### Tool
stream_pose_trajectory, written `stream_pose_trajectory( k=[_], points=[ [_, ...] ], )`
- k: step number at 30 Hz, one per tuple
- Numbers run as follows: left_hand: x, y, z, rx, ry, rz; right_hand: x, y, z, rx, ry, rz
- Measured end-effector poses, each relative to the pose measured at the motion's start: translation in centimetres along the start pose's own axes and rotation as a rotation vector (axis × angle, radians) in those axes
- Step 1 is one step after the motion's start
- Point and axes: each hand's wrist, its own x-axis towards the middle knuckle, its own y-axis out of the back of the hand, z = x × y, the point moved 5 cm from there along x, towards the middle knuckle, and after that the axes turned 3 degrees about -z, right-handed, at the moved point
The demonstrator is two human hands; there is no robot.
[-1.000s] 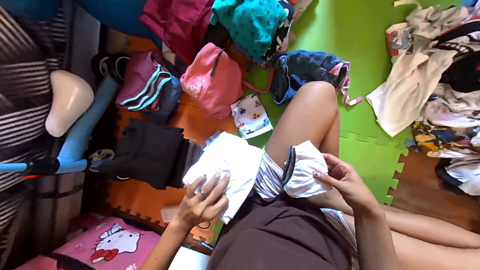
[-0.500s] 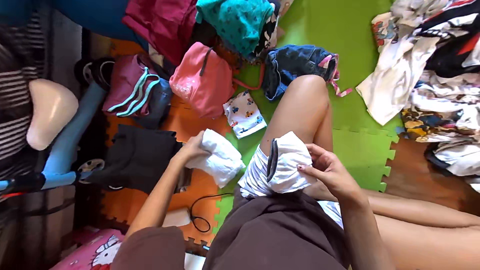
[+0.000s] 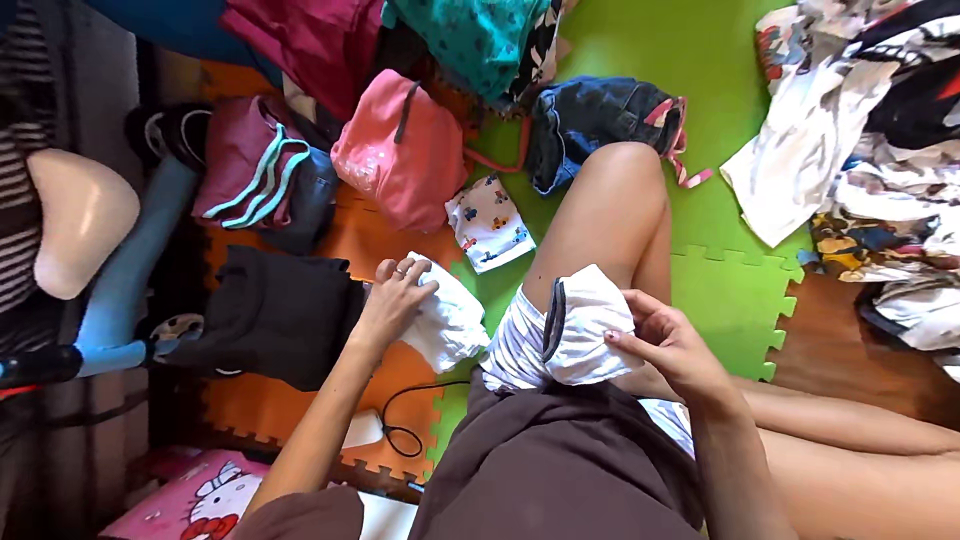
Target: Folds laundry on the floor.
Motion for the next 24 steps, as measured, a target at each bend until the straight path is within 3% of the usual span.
stream_pose_trajectory(
  k=[2,4,7,9,11,15,18,21,24],
  points=[
    [-1.7,0.2,0.3,-0.068,-0.052,0.016,-0.2,0.3,0.1,-0.016,0.000,0.004],
    [-4.3,0.7,1.1,-0.163,-0.010,-0.099,-0.5,0.8,0.3,-0.027,-0.005,0.020],
    [-8.4,3.1,3.7,-0.265,0.240,-0.453,-0.9,1.1,0.3,-0.042,-0.010,0.047],
    [-10.3,6.4,4.9,-0.308,0.397,-0.576,-0.5,0.7,-0.1,-0.055,0.007,0.056],
    [-11.6,10.2,5.3,-0.261,0.349,-0.421,0.5,-0.4,-0.9,-0.086,0.030,0.052],
    [-13.8,17.1,6.8,-0.035,0.009,0.187,3.7,-4.0,-2.0,-0.164,0.081,0.011],
    [-14.9,18.7,7.1,0.085,-0.080,0.561,5.8,-5.7,-1.8,-0.201,0.106,-0.020],
    [-14.6,18.4,5.9,0.154,-0.109,0.678,6.9,-6.7,-1.6,-0.244,0.129,0.012],
    [-13.2,17.6,5.0,0.070,-0.084,0.591,6.8,-6.6,-1.3,-0.274,0.133,0.037]
  ],
)
